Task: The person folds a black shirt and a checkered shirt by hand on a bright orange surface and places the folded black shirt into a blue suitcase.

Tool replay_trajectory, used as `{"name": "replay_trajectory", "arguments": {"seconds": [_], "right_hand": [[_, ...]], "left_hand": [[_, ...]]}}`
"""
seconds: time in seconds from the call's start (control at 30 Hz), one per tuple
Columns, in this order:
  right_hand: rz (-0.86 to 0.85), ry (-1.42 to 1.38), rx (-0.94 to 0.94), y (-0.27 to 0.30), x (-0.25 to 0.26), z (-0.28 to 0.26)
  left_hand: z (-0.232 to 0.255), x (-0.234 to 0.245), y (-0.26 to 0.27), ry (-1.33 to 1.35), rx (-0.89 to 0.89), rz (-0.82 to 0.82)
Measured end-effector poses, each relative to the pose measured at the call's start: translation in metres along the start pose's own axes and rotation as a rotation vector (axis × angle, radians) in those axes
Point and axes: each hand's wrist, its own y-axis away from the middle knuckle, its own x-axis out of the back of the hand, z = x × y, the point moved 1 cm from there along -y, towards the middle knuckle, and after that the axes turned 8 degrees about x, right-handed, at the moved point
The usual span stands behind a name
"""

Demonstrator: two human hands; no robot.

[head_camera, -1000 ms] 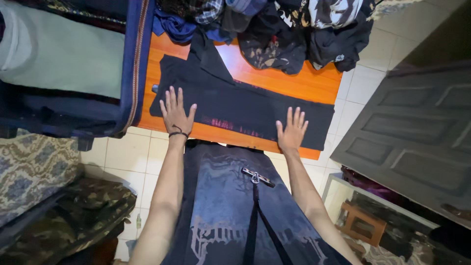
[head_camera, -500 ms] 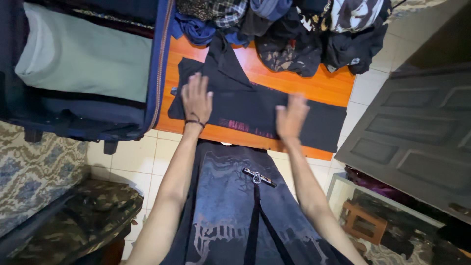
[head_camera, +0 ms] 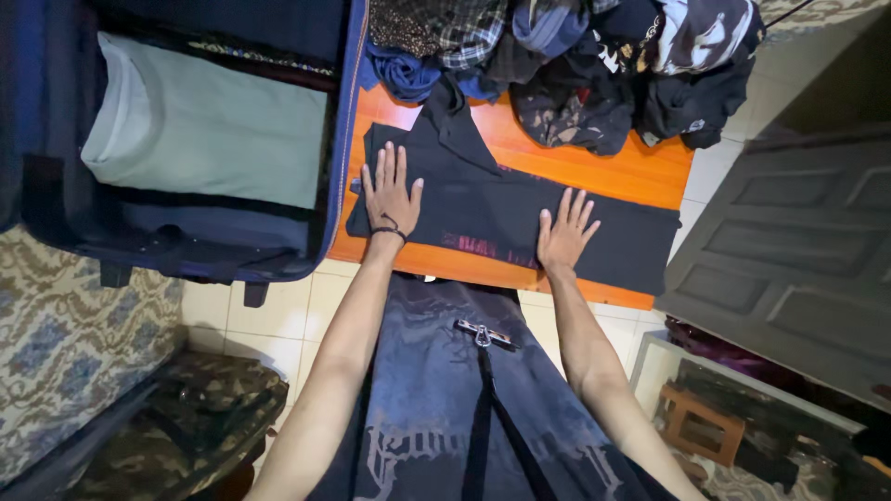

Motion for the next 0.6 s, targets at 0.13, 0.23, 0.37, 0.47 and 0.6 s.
{"name": "replay_trajectory", "arguments": {"seconds": [0.13,0.23,0.37,0.47,0.6], "right_hand": [[0.148,-0.021,0.0,-0.023,0.015,-0.051],[0.114,-0.237,0.278,-0.048,0.023,-0.117],[0.03,-0.265,0.443,-0.089,0.015,-0.18],[0.02,-0.264,0.359,-0.11,-0.002,-0.19],[0.075,-0.368,0.281,-0.123,-0.024,-0.171]], "left_hand": [[0.014,0.015,-0.023,0.138,-0.034,0.136],[0.028,0.022,-0.051,0.271,-0.107,0.127],[0.047,0.023,-0.098,0.35,-0.238,0.081],[0.056,0.017,-0.124,0.214,-0.357,0.069],[0.056,0.005,-0.146,-0.056,-0.598,0.066]]}}
